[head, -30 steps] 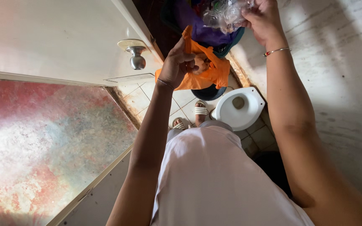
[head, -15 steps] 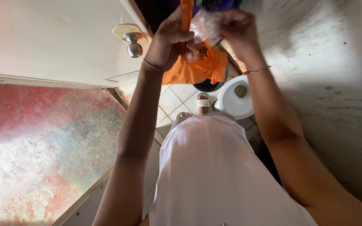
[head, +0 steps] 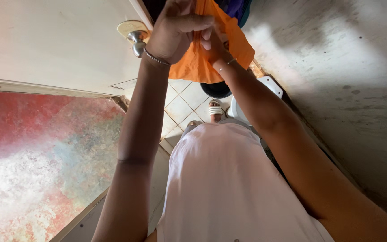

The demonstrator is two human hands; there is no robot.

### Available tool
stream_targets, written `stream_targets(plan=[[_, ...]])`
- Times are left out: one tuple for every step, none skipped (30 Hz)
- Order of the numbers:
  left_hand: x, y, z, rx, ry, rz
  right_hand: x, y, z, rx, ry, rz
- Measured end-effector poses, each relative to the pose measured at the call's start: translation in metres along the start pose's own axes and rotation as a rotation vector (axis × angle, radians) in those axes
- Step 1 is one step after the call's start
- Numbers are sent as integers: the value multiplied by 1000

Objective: The person removes trash items from a teal basket and places them into an orange plastic bag. They then pick up a purple bag and place it into the basket. The person continues to transfer items from the basket into the orange bag.

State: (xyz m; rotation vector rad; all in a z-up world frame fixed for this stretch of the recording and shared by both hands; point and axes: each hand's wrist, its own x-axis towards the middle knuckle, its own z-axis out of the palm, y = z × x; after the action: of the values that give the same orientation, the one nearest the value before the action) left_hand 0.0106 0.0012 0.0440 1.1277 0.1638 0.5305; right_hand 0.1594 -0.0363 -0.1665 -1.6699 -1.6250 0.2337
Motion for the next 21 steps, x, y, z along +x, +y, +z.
stream_targets(plan=[[1, 3, -1, -11, -4, 18, -2, 8, 4, 20, -37, -2], [0, 6, -2, -22, -8, 35, -5, 17, 6, 44, -83, -2], [-1, 10, -4, -7, -21, 62, -7, 26, 6, 68, -123, -10], [-2, 15, -7, 8, -33, 89, -8, 35, 5, 88, -162, -11], [-2, 19, -9, 25, -44, 116, -8, 43, 3, 102, -185, -9], [-2, 21, -9, 23, -34, 105, -7, 51, -3, 114, -205, -5], [-2, 22, -10, 22, -21, 92, -7, 57, -10, 125, -221, 2], [-2, 23, -10, 21, -8, 80, -7, 61, -19, 117, -229, -2], [-3, 23, -9, 20, -12, 70, -8, 64, -29, 103, -238, -12], [-2, 22, -9, 19, -17, 61, -10, 65, -41, 75, -246, -36], [-1, 21, -8, 16, -23, 52, -10, 64, -54, 13, -260, -84], [0, 20, -8, 8, -34, 68, -8, 62, -68, -88, -274, -160], [2, 18, -7, -2, -48, 84, -8, 59, -82, -80, -388, 43], [5, 17, -6, -12, -62, 101, -12, 55, -98, -69, -501, 247], [6, 17, -6, -28, -71, 92, -13, 49, -109, -56, -609, 449], [7, 17, -6, -43, -80, 84, -14, 44, -120, -31, -529, 367], [8, 16, -5, -61, -89, 73, -20, 43, -137, -6, -451, 287], [10, 15, -5, -60, -90, 77, -26, 43, -151, 18, -372, 208], [10, 15, -5, -57, -87, 79, -32, 43, -159, -22, -284, 235], [10, 15, -6, -54, -84, 81, -40, 44, -164, -60, -196, 260], [11, 16, -6, -35, -99, 84, -45, 48, -167, -102, -104, 281]])
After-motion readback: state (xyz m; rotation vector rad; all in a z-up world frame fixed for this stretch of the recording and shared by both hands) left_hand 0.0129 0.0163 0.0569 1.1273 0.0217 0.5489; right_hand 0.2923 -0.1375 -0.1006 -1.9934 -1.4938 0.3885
